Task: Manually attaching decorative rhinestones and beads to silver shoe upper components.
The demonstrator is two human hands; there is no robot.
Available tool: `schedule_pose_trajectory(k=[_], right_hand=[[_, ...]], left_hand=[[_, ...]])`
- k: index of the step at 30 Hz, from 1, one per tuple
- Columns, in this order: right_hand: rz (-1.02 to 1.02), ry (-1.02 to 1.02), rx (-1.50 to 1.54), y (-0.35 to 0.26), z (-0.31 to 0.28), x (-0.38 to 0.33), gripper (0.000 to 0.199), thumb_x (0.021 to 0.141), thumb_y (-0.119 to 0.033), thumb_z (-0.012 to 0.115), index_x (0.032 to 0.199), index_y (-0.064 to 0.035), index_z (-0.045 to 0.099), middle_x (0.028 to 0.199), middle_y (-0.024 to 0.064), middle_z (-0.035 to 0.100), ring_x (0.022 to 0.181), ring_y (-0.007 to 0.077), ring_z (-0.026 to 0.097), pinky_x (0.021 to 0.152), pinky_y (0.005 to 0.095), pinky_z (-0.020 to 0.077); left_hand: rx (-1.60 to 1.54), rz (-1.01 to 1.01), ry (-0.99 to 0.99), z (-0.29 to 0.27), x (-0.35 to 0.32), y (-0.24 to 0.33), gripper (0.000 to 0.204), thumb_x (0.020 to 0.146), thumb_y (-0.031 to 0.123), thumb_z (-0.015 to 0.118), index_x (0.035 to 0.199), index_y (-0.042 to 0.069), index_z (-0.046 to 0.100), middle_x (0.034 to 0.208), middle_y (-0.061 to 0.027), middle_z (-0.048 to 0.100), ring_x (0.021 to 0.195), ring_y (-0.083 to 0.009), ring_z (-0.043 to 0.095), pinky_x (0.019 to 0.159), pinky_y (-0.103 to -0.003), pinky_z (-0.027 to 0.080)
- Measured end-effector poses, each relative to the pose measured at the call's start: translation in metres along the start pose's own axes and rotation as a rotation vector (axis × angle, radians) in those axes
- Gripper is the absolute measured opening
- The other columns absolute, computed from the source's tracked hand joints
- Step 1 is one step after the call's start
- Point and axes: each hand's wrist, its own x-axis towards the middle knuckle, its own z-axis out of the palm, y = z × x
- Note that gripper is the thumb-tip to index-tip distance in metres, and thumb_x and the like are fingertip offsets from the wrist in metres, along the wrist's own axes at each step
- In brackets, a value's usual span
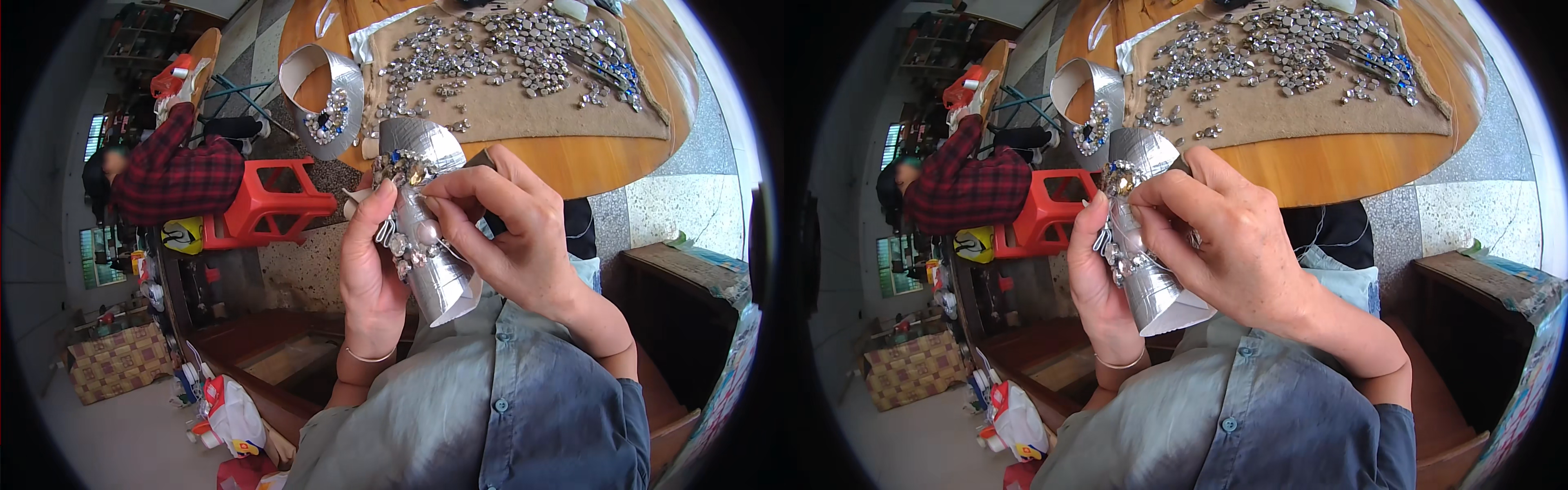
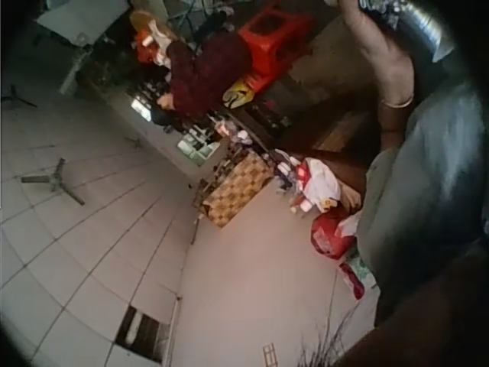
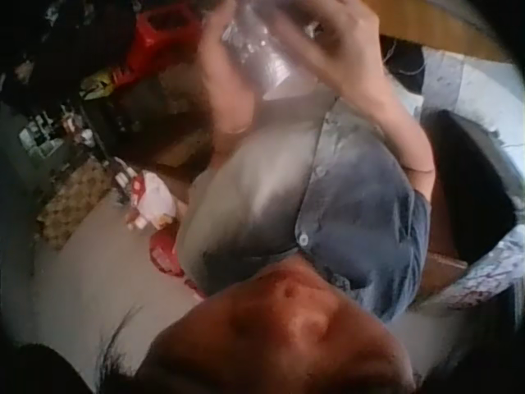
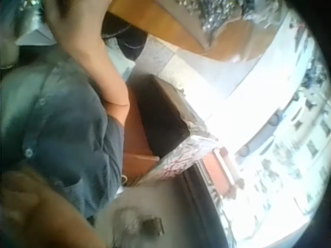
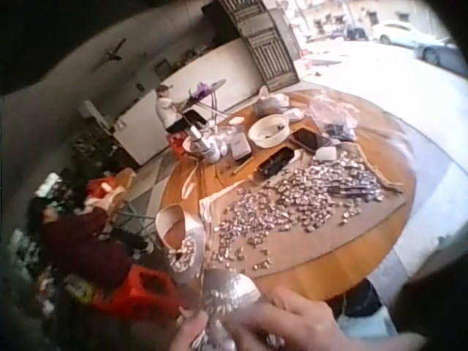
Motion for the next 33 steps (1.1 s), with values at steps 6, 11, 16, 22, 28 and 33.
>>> schedule_pose_trajectory(k=[6, 11, 16, 22, 28, 33], right_hand=[[-0.027, 0.037, -0.006, 0.002, -0.002, 0.000, 0.010, 0.074, -0.002, 0.064, 0.084, -0.0024, 0.061, 0.068, 0.0071, 0.049, 0.056, 0.0177, 0.051, 0.050, 0.0283, 0.0411], [-0.019, 0.040, -0.038, 0.002, -0.005, 0.000, 0.012, 0.074, 0.001, 0.065, 0.085, -0.0005, 0.063, 0.068, 0.0055, 0.052, 0.058, 0.0119, 0.053, 0.052, 0.0235, 0.0416], [-0.075, 0.054, -0.107, 0.002, -0.009, 0.001, 0.011, 0.074, -0.002, 0.064, 0.084, -0.0034, 0.060, 0.067, 0.0076, 0.046, 0.057, 0.0201, 0.051, 0.050, 0.0298, 0.0403], [-0.065, 0.065, -0.073, 0.007, -0.007, 0.000, 0.011, 0.074, -0.002, 0.064, 0.084, -0.0049, 0.060, 0.067, 0.0082, 0.045, 0.057, 0.0222, 0.050, 0.049, 0.0317, 0.0398], [-0.040, 0.046, -0.088, 0.008, -0.010, -0.002, 0.009, 0.072, 0.004, 0.064, 0.080, -0.0003, 0.062, 0.071, 0.0058, 0.055, 0.061, 0.0134, 0.052, 0.055, 0.0235, 0.0422], [0.007, -0.002, 0.029, 0.009, -0.012, 0.002, 0.009, 0.072, 0.005, 0.064, 0.078, -0.0001, 0.062, 0.074, 0.0058, 0.057, 0.065, 0.0138, 0.051, 0.059, 0.0232, 0.0412]], left_hand=[[0.004, -0.050, -0.009, 0.009, 0.000, 0.002, 0.034, 0.084, 0.019, 0.056, 0.113, 0.004, 0.047, 0.102, -0.0090, 0.056, 0.090, -0.0184, 0.057, 0.082, -0.032, 0.047], [0.054, 0.020, 0.036, 0.009, 0.003, -0.002, 0.035, 0.084, 0.020, 0.056, 0.113, 0.004, 0.046, 0.102, -0.0082, 0.056, 0.088, -0.0185, 0.058, 0.081, -0.033, 0.047], [0.115, 0.084, 0.020, 0.006, 0.008, -0.002, 0.042, 0.080, 0.013, 0.061, 0.116, 0.005, 0.041, 0.102, -0.0089, 0.054, 0.089, -0.0182, 0.057, 0.079, -0.032, 0.048], [0.353, 0.383, -0.018, 0.007, 0.007, -0.004, 0.057, 0.072, 0.000, 0.067, 0.116, 0.006, 0.030, 0.101, -0.0084, 0.051, 0.089, -0.0159, 0.055, 0.077, -0.029, 0.048], [0.444, 0.544, -0.018, 0.010, 0.000, -0.008, 0.062, 0.070, -0.005, 0.068, 0.115, 0.008, 0.027, 0.101, -0.0077, 0.047, 0.088, -0.0140, 0.054, 0.077, -0.027, 0.048], [0.508, 0.579, -0.064, 0.010, -0.002, -0.004, 0.063, 0.069, -0.006, 0.068, 0.115, 0.009, 0.027, 0.102, -0.0082, 0.045, 0.088, -0.0132, 0.054, 0.076, -0.026, 0.048]])
